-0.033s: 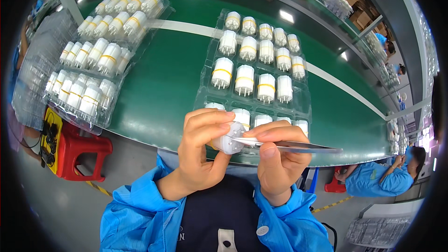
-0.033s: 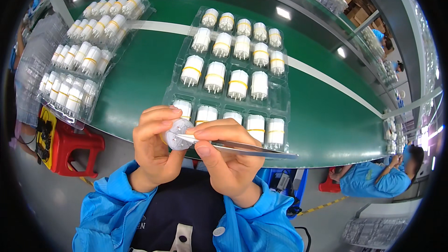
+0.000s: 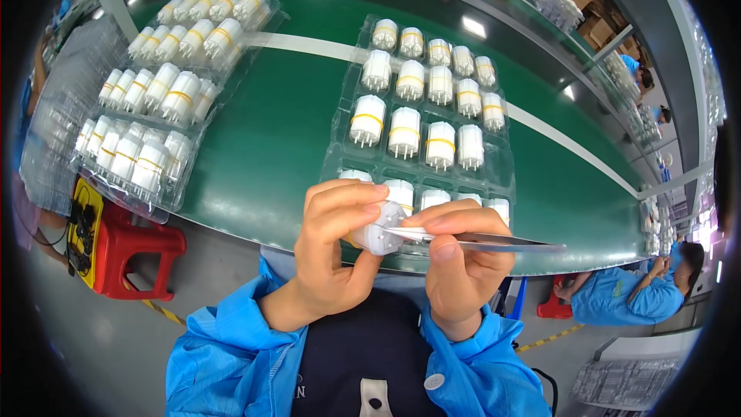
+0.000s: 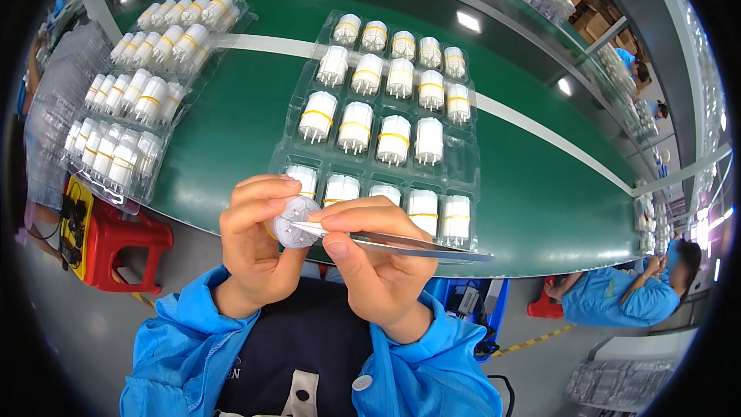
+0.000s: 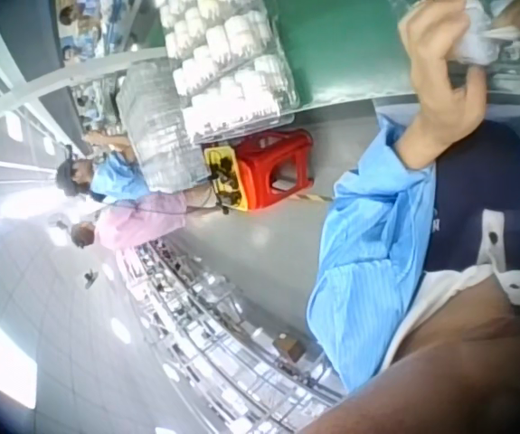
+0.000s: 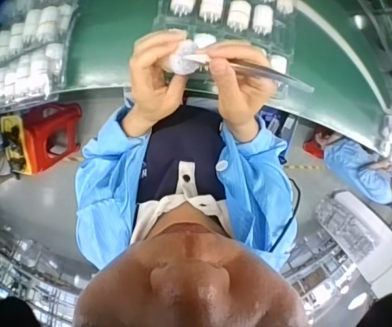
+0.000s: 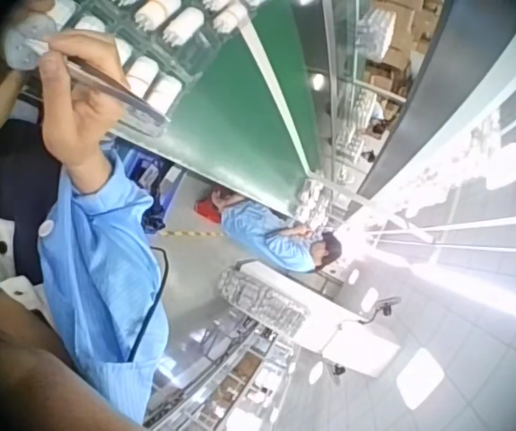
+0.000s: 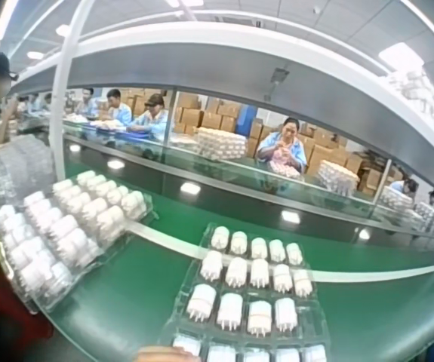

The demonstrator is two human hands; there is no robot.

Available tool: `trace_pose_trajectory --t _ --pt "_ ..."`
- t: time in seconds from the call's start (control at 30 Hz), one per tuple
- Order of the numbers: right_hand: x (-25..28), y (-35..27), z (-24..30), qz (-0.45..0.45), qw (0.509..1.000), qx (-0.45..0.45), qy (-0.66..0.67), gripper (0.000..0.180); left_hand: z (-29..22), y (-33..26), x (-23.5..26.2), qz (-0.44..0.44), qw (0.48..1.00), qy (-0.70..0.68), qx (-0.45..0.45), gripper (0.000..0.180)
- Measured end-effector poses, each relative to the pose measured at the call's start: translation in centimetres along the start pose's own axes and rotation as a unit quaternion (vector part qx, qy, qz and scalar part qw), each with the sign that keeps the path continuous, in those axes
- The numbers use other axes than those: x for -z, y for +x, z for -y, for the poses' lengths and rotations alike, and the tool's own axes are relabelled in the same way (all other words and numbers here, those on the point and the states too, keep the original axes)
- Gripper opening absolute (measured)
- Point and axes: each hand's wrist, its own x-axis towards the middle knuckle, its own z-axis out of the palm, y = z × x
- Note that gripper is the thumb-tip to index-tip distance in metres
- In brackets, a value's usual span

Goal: The person uses tweezers to insert small white pins into the bottom of cylindrical white components. They handle the components one at a time, picking them up from a green tray, performing the insertion, and placing them back into the tray. The task is performed repeatedly on multiple units.

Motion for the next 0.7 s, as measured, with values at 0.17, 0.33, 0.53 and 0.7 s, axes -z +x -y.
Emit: trace_pose_trajectory --t 0.17,0.33,0.53,0.7 --pt "0.2 -0.1 -0.3 0.015 1.000 0.014 0.004 0.012 0.2 -0.1 -0.1 -0.002 1.000 -0.027 -0.001 0.056" --pt "0.3 0.0 -0.5 0.020 1.000 0.002 0.004 0.010 0.3 -0.4 0.0 0.000 0.999 -0.032 0.010 0.056" --pt "0.1 -0.1 -0.6 0.002 1.000 -0.009 0.002 0.009 0.3 -0.5 0.0 0.004 1.000 -0.008 0.010 0.057" --pt "0.3 0.4 0.5 0.038 0.991 0.001 -0.130 0.011 0.6 -0.3 0.4 0.033 0.999 0.035 -0.019 0.062"
